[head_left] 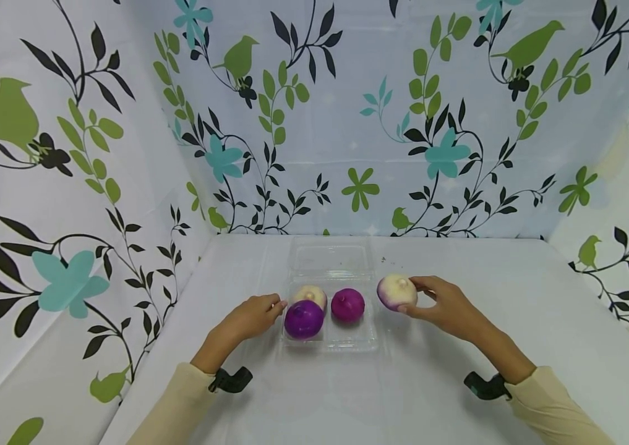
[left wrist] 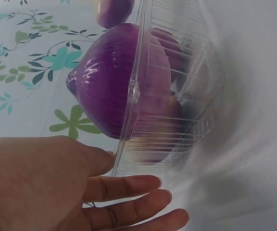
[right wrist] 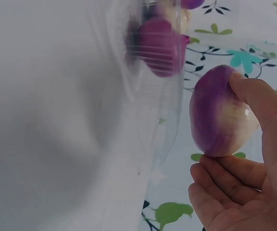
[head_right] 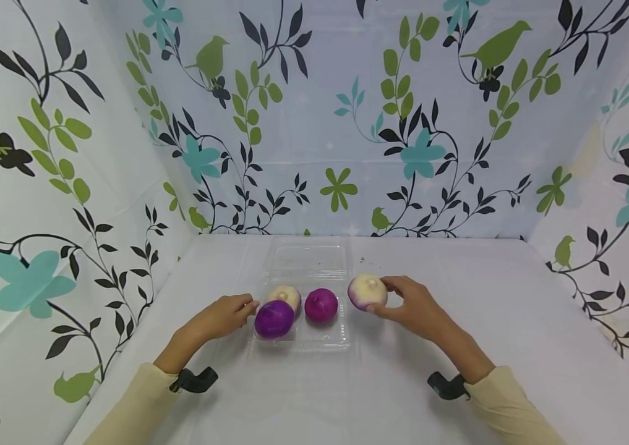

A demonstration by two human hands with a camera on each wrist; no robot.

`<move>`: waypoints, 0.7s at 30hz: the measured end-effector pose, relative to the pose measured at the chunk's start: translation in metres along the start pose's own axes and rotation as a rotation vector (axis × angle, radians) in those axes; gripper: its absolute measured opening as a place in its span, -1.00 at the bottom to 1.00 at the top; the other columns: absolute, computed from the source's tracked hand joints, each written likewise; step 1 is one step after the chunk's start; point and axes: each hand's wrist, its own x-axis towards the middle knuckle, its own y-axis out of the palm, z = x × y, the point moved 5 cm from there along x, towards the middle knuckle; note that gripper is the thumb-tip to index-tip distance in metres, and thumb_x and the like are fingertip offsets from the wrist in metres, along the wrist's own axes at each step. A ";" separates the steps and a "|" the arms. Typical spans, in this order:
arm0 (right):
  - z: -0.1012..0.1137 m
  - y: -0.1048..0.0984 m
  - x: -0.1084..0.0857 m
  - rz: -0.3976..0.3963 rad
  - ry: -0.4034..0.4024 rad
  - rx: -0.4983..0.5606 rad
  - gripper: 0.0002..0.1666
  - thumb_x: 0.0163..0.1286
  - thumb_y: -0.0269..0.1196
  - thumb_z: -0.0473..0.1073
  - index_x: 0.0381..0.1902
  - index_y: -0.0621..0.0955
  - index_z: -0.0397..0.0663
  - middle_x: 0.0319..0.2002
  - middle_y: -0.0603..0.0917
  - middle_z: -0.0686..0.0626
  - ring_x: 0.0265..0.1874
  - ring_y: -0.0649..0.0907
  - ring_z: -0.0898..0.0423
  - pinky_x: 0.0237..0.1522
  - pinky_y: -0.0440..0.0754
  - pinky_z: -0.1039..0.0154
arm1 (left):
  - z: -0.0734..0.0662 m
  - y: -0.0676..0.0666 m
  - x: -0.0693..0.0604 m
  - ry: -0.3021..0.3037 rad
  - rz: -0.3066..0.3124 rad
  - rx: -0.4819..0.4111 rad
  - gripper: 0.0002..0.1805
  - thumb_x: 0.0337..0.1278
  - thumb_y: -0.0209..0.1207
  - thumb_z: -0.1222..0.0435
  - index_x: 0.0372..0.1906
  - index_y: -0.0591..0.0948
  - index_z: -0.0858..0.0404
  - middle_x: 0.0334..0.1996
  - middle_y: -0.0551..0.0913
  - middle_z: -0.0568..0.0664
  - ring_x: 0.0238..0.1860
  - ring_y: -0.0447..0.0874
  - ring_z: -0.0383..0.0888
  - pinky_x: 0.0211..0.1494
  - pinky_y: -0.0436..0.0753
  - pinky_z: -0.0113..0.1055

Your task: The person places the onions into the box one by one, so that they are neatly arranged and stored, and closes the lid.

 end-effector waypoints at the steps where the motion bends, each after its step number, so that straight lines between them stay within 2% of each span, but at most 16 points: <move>1: 0.003 0.001 0.000 0.005 -0.002 0.001 -0.09 0.29 0.53 0.22 0.38 0.55 -0.25 0.27 0.66 -0.21 0.28 0.62 -0.22 0.28 0.58 -0.18 | 0.000 0.000 0.000 0.000 0.000 0.002 -0.69 0.68 -0.02 0.14 -0.14 0.63 0.24 -0.39 0.59 -0.07 -0.35 0.49 -0.14 -0.27 0.50 -0.20; 21: 0.047 0.033 0.001 0.146 -0.074 -0.055 -0.15 0.24 0.55 0.23 0.35 0.59 -0.08 0.17 0.68 -0.03 0.24 0.63 -0.16 0.25 0.61 -0.23 | 0.002 0.001 0.000 -0.016 0.001 -0.018 -0.69 0.69 -0.03 0.13 -0.15 0.62 0.22 -0.40 0.57 -0.07 -0.35 0.48 -0.14 -0.27 0.49 -0.20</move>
